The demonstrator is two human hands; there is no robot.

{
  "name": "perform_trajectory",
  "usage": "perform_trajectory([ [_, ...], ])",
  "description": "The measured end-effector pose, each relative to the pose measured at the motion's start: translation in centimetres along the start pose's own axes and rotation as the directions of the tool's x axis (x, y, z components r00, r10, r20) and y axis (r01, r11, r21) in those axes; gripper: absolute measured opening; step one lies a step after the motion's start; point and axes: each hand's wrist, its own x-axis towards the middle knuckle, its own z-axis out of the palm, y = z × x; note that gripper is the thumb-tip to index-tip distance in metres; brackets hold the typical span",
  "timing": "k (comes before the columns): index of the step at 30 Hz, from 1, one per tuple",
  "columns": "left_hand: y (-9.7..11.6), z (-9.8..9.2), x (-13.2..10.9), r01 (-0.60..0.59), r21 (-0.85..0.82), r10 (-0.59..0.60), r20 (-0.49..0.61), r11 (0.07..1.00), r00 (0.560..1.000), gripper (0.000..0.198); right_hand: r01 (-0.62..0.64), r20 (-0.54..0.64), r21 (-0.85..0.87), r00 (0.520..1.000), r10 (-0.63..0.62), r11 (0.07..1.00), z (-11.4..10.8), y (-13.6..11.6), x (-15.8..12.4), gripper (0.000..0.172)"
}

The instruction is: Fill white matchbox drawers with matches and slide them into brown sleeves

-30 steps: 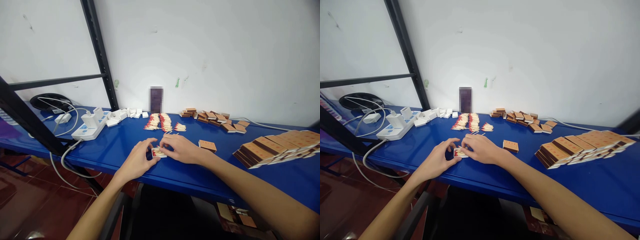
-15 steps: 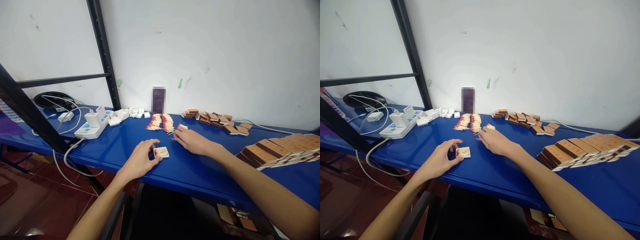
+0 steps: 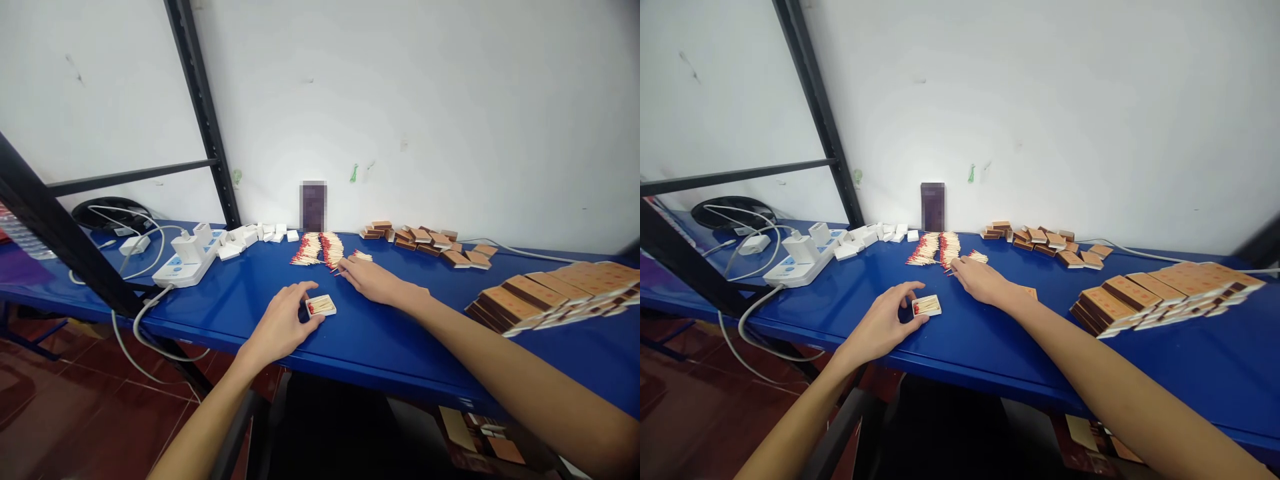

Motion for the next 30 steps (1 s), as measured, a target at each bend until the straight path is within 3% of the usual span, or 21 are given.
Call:
perform_trajectory([
  [3, -0.1, 0.0, 0.1, -0.005, -0.004, 0.005, -0.012, 1.0, 1.0, 0.046, 0.06, -0.046, 0.03, 0.997, -0.058, 0.998, -0.7, -0.9, -0.6, 0.022],
  [7, 0.1, 0.0, 0.2, 0.025, -0.011, -0.025, -0.025, 1.0, 0.999, 0.047, 0.183, -0.163, 0.156, 0.974, -0.157, 0.971, -2.4, -4.4, -2.1, 0.02],
  [10, 0.1, -0.1, 0.2, 0.029, -0.014, -0.029, -0.026, 0.999, 0.999, 0.045, 0.23, -0.148, 0.181, 0.968, -0.205, 0.956, -2.9, -5.7, -2.3, 0.019],
  [15, 0.0, 0.0, 0.2, 0.027, -0.001, -0.027, -0.029, 1.0, 0.999, 0.046, 0.02, -0.103, -0.021, 0.994, -0.022, 1.0, -1.6, -2.9, -0.1, 0.023],
  [20, 0.0, 0.0, 0.3, 0.027, 0.006, -0.026, -0.023, 1.0, 0.999, 0.043, 0.046, -0.041, -0.075, 0.998, -0.05, 0.996, -0.2, -0.8, 1.1, 0.023],
  [30, -0.1, 0.0, 0.3, 0.007, 0.01, -0.007, -0.032, 1.0, 0.999, 0.043, 0.042, -0.022, 0.009, 0.999, -0.042, 0.999, -0.4, -1.4, 1.2, 0.022],
])
